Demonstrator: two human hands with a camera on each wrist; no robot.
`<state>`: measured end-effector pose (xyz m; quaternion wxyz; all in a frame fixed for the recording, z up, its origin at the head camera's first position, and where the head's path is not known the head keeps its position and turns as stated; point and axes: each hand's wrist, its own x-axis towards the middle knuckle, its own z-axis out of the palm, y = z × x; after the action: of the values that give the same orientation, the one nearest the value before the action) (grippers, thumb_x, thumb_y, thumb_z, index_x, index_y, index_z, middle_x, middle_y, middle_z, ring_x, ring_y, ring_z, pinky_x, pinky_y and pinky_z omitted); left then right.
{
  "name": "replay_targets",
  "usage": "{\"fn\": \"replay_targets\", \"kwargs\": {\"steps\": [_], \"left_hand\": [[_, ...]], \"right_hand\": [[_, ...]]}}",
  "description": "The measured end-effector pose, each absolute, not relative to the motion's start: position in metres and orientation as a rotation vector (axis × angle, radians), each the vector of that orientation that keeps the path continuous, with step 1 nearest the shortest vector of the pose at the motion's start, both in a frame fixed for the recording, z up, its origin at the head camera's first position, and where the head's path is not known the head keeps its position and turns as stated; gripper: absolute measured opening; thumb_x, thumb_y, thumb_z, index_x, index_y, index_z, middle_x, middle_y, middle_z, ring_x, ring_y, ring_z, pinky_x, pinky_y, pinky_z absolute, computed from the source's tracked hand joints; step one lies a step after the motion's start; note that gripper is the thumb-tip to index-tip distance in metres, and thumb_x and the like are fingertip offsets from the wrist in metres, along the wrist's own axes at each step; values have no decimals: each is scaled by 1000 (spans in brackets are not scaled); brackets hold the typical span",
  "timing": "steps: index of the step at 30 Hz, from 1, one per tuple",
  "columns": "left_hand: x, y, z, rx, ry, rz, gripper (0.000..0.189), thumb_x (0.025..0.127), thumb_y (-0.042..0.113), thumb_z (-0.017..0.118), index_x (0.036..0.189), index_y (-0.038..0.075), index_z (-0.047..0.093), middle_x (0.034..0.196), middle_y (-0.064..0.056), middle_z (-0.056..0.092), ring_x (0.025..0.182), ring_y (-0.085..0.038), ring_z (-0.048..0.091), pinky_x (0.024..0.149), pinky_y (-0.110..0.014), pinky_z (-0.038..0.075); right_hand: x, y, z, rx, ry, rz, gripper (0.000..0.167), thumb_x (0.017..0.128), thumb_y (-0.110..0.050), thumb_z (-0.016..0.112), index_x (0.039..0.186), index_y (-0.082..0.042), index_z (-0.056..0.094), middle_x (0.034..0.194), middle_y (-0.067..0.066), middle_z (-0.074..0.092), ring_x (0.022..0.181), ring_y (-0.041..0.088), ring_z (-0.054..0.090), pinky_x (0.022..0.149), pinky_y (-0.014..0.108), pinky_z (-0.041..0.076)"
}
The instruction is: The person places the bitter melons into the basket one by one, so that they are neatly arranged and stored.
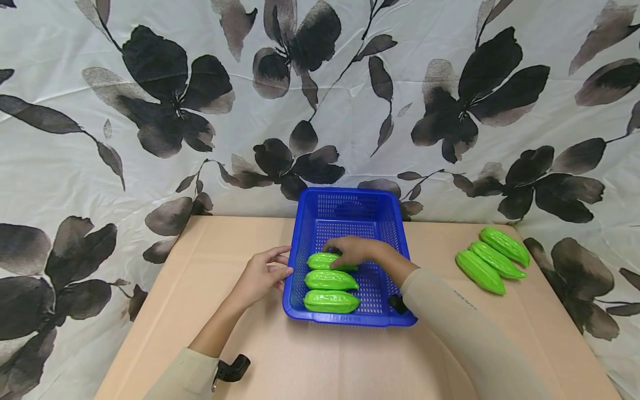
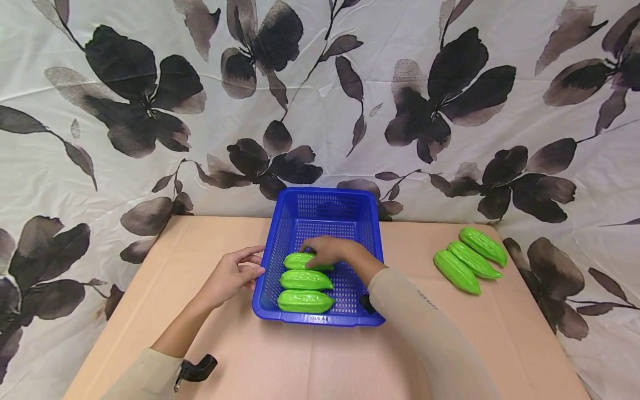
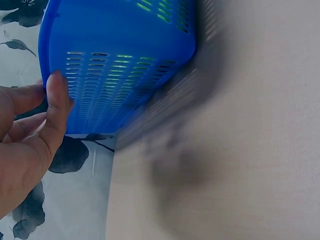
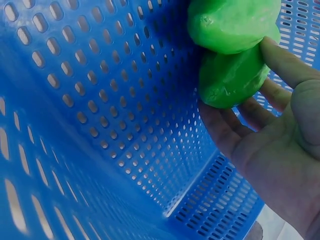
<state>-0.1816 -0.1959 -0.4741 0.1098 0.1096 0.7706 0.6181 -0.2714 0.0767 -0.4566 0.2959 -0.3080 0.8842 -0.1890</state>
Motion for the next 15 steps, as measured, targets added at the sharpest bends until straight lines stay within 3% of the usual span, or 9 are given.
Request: {"fn": "replay_targets", "kwargs": {"steps": [15], "left_hand": [[-182, -197, -474, 314, 2254, 1825, 56, 95, -7, 67, 148, -7, 49, 118, -30, 65, 74, -13, 70, 59, -30, 66]], "right_hand": [[-275, 78, -455, -782, 2346, -530, 52, 101, -29, 68, 146, -8, 53, 138, 15, 62, 133, 32, 56, 115, 49, 48]]}}
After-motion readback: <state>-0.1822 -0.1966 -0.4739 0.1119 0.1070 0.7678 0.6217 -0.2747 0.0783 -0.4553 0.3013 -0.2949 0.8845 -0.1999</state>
